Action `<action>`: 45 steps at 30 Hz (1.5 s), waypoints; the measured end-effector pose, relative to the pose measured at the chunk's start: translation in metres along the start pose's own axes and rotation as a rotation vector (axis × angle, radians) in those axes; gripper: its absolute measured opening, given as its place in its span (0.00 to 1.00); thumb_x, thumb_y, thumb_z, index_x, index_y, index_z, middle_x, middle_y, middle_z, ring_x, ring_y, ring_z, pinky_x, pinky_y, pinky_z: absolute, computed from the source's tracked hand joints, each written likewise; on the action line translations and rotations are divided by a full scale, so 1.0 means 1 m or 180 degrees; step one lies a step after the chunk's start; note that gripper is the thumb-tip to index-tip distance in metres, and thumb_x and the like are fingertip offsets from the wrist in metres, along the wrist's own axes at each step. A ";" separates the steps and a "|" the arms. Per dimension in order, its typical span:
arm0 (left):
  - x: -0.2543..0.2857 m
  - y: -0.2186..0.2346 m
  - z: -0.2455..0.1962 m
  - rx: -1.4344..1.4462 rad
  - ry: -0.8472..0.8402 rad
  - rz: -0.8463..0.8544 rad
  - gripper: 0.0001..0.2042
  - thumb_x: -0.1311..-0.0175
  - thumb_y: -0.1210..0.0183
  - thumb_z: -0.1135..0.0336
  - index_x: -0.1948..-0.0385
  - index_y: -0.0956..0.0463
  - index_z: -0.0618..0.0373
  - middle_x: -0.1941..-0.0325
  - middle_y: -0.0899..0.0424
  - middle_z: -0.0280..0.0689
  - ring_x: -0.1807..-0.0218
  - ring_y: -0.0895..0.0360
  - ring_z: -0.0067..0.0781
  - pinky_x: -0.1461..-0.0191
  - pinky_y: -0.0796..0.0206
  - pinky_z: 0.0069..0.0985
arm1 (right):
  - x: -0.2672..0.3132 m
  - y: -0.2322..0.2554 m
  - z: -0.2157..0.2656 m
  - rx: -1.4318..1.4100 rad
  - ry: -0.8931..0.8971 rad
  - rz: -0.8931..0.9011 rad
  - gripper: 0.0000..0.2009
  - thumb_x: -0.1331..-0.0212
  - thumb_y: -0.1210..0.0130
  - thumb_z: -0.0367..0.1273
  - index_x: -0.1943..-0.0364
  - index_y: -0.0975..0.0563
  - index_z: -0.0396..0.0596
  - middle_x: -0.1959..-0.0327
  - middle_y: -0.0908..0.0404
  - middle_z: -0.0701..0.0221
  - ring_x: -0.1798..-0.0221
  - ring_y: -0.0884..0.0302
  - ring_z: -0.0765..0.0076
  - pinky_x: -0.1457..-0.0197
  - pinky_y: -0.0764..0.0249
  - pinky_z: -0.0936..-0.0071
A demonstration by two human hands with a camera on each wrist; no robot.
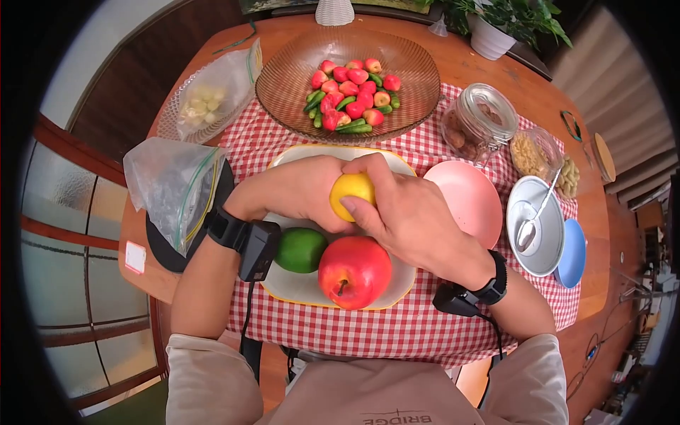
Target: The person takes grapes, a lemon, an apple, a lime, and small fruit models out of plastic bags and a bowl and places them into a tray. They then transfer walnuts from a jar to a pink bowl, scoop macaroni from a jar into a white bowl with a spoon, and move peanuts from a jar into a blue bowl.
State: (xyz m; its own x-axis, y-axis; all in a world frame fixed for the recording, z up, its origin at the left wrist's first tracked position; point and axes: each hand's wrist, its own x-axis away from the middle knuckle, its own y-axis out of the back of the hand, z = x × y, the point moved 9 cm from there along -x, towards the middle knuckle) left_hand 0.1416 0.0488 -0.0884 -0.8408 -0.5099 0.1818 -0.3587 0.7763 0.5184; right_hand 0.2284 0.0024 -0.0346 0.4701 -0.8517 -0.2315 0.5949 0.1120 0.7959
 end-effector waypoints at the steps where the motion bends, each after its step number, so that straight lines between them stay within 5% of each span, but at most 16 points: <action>1: -0.001 -0.004 0.005 0.0116 0.0079 0.0097 0.18 0.52 0.26 0.65 0.59 0.19 0.61 0.69 0.14 0.37 0.66 0.18 0.30 0.59 0.27 0.28 | 0.000 0.001 -0.002 -0.0008 -0.0125 0.0069 0.13 0.26 0.50 0.41 0.48 0.31 0.49 0.72 0.18 0.55 0.70 0.19 0.42 0.65 0.24 0.48; 6: -0.002 -0.009 0.004 0.0228 -0.0031 0.0210 0.21 0.53 0.25 0.65 0.57 0.20 0.61 0.64 0.14 0.39 0.60 0.17 0.30 0.53 0.26 0.29 | -0.002 0.001 -0.016 0.0026 -0.0552 0.0006 0.12 0.24 0.52 0.40 0.49 0.30 0.48 0.78 0.20 0.58 0.74 0.19 0.45 0.68 0.25 0.48; 9: -0.002 0.004 -0.005 0.0088 -0.0522 -0.0319 0.23 0.52 0.26 0.63 0.54 0.22 0.62 0.66 0.15 0.39 0.66 0.18 0.30 0.62 0.26 0.29 | -0.003 0.004 -0.018 -0.0236 -0.0665 -0.0008 0.13 0.25 0.51 0.41 0.49 0.30 0.48 0.76 0.19 0.56 0.71 0.18 0.44 0.67 0.24 0.47; 12: -0.002 0.010 -0.001 0.0098 -0.0497 -0.0445 0.25 0.52 0.25 0.62 0.52 0.23 0.60 0.65 0.15 0.37 0.66 0.18 0.28 0.63 0.27 0.28 | -0.001 -0.005 -0.015 -0.0510 -0.0557 0.0089 0.13 0.28 0.46 0.33 0.44 0.30 0.50 0.62 0.17 0.55 0.62 0.17 0.42 0.58 0.21 0.54; 15: 0.000 0.009 -0.001 0.0469 -0.0197 -0.0224 0.26 0.53 0.24 0.62 0.51 0.23 0.60 0.65 0.15 0.35 0.66 0.19 0.27 0.65 0.27 0.27 | 0.001 -0.002 -0.002 -0.0387 0.0267 -0.0034 0.21 0.37 0.38 0.28 0.41 0.30 0.51 0.47 0.24 0.54 0.48 0.22 0.42 0.46 0.24 0.55; 17: 0.001 0.006 0.008 0.0372 0.0182 -0.0032 0.32 0.57 0.22 0.60 0.47 0.23 0.62 0.55 0.14 0.37 0.54 0.19 0.32 0.46 0.29 0.29 | 0.003 -0.002 0.006 -0.0123 0.0703 0.0091 0.25 0.42 0.36 0.26 0.40 0.30 0.52 0.43 0.30 0.55 0.43 0.27 0.43 0.39 0.27 0.56; 21: 0.001 0.002 0.006 0.0289 0.0110 0.0105 0.30 0.56 0.23 0.61 0.48 0.22 0.60 0.57 0.14 0.38 0.56 0.18 0.30 0.49 0.28 0.28 | 0.003 0.000 0.013 -0.0148 0.0855 0.0035 0.26 0.43 0.36 0.26 0.39 0.30 0.53 0.44 0.32 0.56 0.43 0.27 0.43 0.40 0.27 0.57; 23: 0.000 0.004 -0.007 0.0414 -0.0193 -0.0038 0.25 0.53 0.23 0.61 0.52 0.19 0.59 0.61 0.13 0.38 0.60 0.18 0.30 0.52 0.27 0.28 | 0.004 0.000 0.009 0.0096 0.0422 0.0083 0.27 0.42 0.36 0.29 0.38 0.31 0.52 0.50 0.28 0.55 0.52 0.24 0.41 0.47 0.26 0.52; 30: -0.001 0.000 0.009 0.0079 0.0196 0.0049 0.21 0.51 0.24 0.59 0.56 0.17 0.59 0.63 0.12 0.39 0.61 0.17 0.31 0.53 0.26 0.31 | 0.001 0.001 -0.001 0.0146 0.0046 0.0283 0.22 0.31 0.43 0.44 0.40 0.31 0.49 0.56 0.20 0.55 0.56 0.19 0.42 0.56 0.23 0.52; 32: -0.002 -0.005 0.009 0.0092 0.0150 0.0200 0.24 0.51 0.24 0.59 0.53 0.19 0.59 0.62 0.12 0.39 0.61 0.17 0.31 0.53 0.25 0.31 | -0.002 -0.005 -0.012 0.0064 -0.0657 0.0731 0.21 0.29 0.47 0.44 0.39 0.32 0.47 0.57 0.20 0.53 0.57 0.19 0.42 0.57 0.23 0.52; 36: -0.001 0.003 -0.006 0.0096 0.0067 -0.0039 0.24 0.51 0.25 0.61 0.52 0.20 0.60 0.60 0.13 0.38 0.60 0.17 0.31 0.52 0.25 0.29 | 0.002 -0.004 -0.005 0.0281 -0.0033 0.0005 0.21 0.29 0.47 0.41 0.39 0.32 0.47 0.57 0.20 0.54 0.56 0.19 0.41 0.54 0.23 0.52; 38: 0.004 0.000 -0.004 0.1041 0.0548 0.0180 0.23 0.51 0.28 0.64 0.52 0.20 0.61 0.58 0.13 0.39 0.57 0.17 0.31 0.50 0.25 0.28 | 0.004 0.003 0.006 0.0213 0.0410 -0.0402 0.20 0.31 0.46 0.39 0.40 0.32 0.47 0.57 0.20 0.54 0.56 0.19 0.41 0.51 0.24 0.53; 41: -0.001 0.005 0.001 0.0454 -0.0101 -0.0259 0.21 0.51 0.27 0.60 0.58 0.19 0.61 0.72 0.17 0.35 0.71 0.22 0.28 0.65 0.29 0.28 | 0.002 0.006 0.005 -0.0205 0.0325 -0.0402 0.21 0.32 0.44 0.40 0.41 0.31 0.46 0.57 0.20 0.54 0.55 0.19 0.42 0.49 0.25 0.53; 45: -0.005 -0.001 0.010 0.0301 0.0050 -0.0126 0.24 0.57 0.28 0.66 0.53 0.19 0.60 0.62 0.13 0.38 0.62 0.17 0.31 0.55 0.26 0.28 | -0.001 -0.001 -0.004 0.0106 0.0120 -0.0090 0.19 0.31 0.44 0.40 0.42 0.30 0.47 0.58 0.19 0.52 0.55 0.19 0.41 0.51 0.25 0.52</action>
State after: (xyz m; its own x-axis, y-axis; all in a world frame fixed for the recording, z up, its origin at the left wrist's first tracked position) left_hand 0.1424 0.0538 -0.0980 -0.8190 -0.5461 0.1761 -0.4288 0.7865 0.4445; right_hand 0.2298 0.0047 -0.0377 0.4781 -0.8343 -0.2745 0.5865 0.0706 0.8069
